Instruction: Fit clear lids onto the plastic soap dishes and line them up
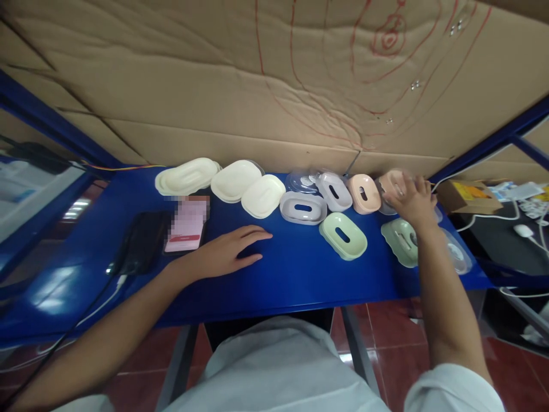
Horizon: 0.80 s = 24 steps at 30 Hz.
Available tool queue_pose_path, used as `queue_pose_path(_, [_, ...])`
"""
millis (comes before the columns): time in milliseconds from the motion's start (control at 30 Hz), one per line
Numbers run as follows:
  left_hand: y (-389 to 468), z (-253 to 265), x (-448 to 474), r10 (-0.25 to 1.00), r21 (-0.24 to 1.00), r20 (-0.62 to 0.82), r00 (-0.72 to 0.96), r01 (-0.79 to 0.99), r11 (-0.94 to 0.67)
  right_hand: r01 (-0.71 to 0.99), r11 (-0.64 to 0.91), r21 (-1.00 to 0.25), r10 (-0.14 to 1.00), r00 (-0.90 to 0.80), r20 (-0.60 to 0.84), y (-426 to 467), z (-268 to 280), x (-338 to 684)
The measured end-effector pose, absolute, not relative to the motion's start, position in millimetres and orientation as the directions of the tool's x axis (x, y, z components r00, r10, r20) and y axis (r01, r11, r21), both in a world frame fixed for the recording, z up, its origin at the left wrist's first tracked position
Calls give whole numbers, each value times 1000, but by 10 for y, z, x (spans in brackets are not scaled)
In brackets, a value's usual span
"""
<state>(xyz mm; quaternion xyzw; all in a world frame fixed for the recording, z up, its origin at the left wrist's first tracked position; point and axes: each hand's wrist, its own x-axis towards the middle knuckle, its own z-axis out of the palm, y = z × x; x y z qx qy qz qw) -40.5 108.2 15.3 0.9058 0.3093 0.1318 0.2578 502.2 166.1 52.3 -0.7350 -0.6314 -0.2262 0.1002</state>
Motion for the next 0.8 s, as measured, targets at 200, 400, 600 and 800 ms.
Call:
queue_pose_path(200, [1079,104,-382,608,492,154,779,473,-731,987,152,-47,892,-117,436,1040,566,4185])
queue_pose_path(400, [1054,66,-278,603,414,255,755,479,-774,891,453,-5,877,-445,182,369,240,3241])
queue_pose_path(600, [1082,120,-264,663,293,326,674,595,-749,627,731,-269,674,-724,146,347,448,2978])
queue_pose_path(800, [1240,96,-353,761,178,326,561,754,-632,706,680,-198,731,-630,262,1143,410,2899])
